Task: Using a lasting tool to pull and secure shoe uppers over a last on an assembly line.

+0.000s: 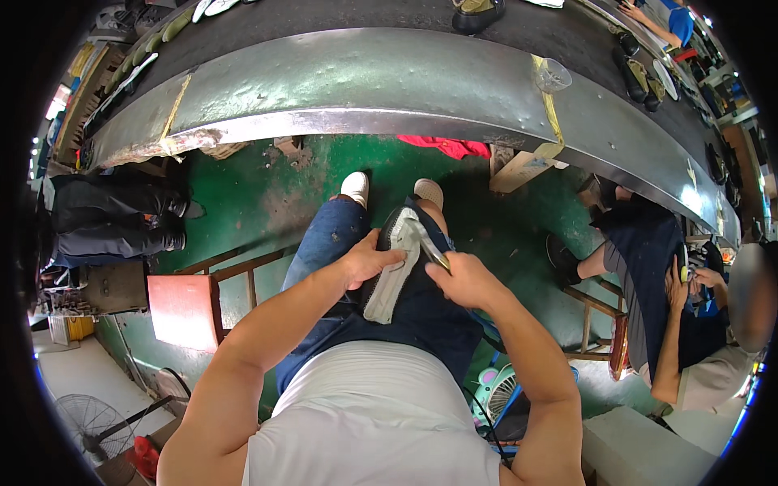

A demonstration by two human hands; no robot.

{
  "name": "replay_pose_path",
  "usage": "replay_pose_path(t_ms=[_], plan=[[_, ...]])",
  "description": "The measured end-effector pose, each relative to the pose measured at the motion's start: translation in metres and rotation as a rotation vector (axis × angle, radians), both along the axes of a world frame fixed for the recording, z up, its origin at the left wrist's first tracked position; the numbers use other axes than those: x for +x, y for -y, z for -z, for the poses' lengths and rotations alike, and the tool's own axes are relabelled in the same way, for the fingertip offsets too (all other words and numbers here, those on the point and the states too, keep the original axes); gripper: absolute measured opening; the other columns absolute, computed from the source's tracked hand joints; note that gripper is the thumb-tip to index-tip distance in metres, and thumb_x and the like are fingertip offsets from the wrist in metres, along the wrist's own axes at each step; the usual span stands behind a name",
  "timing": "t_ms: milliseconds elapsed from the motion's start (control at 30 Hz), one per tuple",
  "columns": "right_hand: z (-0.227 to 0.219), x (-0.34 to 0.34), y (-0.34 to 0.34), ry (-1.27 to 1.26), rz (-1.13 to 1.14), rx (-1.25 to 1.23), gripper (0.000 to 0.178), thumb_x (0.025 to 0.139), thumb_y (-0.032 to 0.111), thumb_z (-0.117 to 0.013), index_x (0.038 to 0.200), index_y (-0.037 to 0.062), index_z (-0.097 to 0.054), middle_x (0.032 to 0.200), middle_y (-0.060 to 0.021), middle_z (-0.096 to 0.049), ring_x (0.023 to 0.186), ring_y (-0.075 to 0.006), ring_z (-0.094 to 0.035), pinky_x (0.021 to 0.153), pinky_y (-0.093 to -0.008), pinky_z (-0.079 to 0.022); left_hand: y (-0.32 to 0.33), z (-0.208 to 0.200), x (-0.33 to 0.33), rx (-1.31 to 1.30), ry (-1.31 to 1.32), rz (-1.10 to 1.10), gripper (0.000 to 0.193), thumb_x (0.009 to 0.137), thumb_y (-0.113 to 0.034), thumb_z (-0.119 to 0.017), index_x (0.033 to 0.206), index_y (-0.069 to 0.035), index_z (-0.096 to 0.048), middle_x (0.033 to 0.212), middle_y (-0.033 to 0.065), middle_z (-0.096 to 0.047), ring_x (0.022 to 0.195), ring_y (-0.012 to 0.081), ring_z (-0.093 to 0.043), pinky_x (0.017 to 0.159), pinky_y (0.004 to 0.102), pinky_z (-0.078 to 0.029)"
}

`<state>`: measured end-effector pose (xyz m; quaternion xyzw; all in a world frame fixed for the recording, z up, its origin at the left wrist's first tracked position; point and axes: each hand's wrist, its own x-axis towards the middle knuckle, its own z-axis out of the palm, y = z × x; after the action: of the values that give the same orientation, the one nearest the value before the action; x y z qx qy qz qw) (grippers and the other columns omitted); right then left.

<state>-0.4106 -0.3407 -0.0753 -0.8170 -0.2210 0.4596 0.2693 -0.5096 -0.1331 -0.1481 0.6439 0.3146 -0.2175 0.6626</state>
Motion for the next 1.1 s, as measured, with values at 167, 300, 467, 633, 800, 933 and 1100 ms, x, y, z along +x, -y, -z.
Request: replay_pose_path(t_ms=[167,300,467,633,800,933,1100], plan=[[-0.018,-0.016,0.028,-0.065,-0.251,-0.040,0.028,0.092,0.024,-0.064,0.095,-0.0041,-0.062,0.080,-0.0195,-0.068,0.080,-0.0358,-0.068,0.074,-0.0418,-0.053,-0.014,-0.015,0.009,-0.290,-0.082,-0.009,0.086,0.084,-0.027,-0.079,0.148,0.003,-0.030,0.139,0.0213,-0.053,0.126,0.0309,-0.055,0.104,0.0440,-0.047],[0.004,-0.042,0.026,0.296,-0.444,0.113,0.033,0.095,0.022,-0.062,0.116,-0.0034,-0.057,0.099,-0.0225,-0.067,0.088,-0.0406,-0.067,0.076,-0.0472,-0.054,-0.010,-0.023,0.013,-0.337,-0.086,-0.011,0.085,0.085,-0.026,-0.079,0.148,0.003,-0.030,0.138,0.0205,-0.054,0.125,0.0297,-0.055,0.104,0.0455,-0.046],[0.017,-0.050,0.027,0.451,-0.433,0.090,0.032,0.095,0.026,-0.062,0.113,-0.0005,-0.058,0.093,-0.0190,-0.066,0.083,-0.0382,-0.067,0.073,-0.0480,-0.054,-0.013,-0.007,0.012,-0.347,-0.084,-0.040,0.085,0.086,-0.025,-0.078,0.149,0.003,-0.028,0.138,0.0194,-0.054,0.126,0.0288,-0.055,0.105,0.0437,-0.046],[0.010,-0.066,0.045,0.395,-0.313,0.113,0.032,0.098,0.033,-0.058,0.107,0.0024,-0.061,0.089,-0.0195,-0.067,0.083,-0.0398,-0.067,0.072,-0.0496,-0.053,-0.001,0.012,-0.001,-0.160,0.085,0.041,0.087,0.090,-0.030,-0.073,0.153,0.000,-0.021,0.142,0.0223,-0.050,0.128,0.0305,-0.053,0.108,0.0396,-0.042],[0.012,-0.052,0.048,0.209,-0.319,-0.070,0.043,0.102,0.040,-0.048,0.096,0.0010,-0.065,0.087,-0.0251,-0.069,0.090,-0.0445,-0.066,0.077,-0.0533,-0.052,0.002,-0.004,-0.054,-0.019,0.106,0.347,0.096,0.100,-0.034,-0.056,0.158,-0.013,0.018,0.160,0.0279,-0.023,0.147,0.0360,-0.031,0.117,0.0350,-0.029],[0.016,-0.035,0.053,0.041,-0.346,0.018,0.046,0.102,0.041,-0.047,0.094,-0.0003,-0.065,0.086,-0.0258,-0.068,0.087,-0.0459,-0.065,0.080,-0.0528,-0.050,0.018,0.026,-0.071,-0.029,0.226,0.216,0.094,0.102,-0.028,-0.055,0.158,-0.014,0.018,0.162,0.0251,-0.019,0.149,0.0307,-0.026,0.119,0.0322,-0.024],[-0.006,-0.043,0.041,0.134,-0.359,-0.021,0.044,0.102,0.038,-0.048,0.095,-0.0021,-0.064,0.089,-0.0268,-0.067,0.088,-0.0456,-0.064,0.079,-0.0523,-0.049,0.025,0.023,-0.061,0.041,0.200,0.075,0.095,0.101,-0.022,-0.058,0.159,-0.016,0.017,0.162,0.0246,-0.020,0.148,0.0294,-0.027,0.119,0.0314,-0.023]])
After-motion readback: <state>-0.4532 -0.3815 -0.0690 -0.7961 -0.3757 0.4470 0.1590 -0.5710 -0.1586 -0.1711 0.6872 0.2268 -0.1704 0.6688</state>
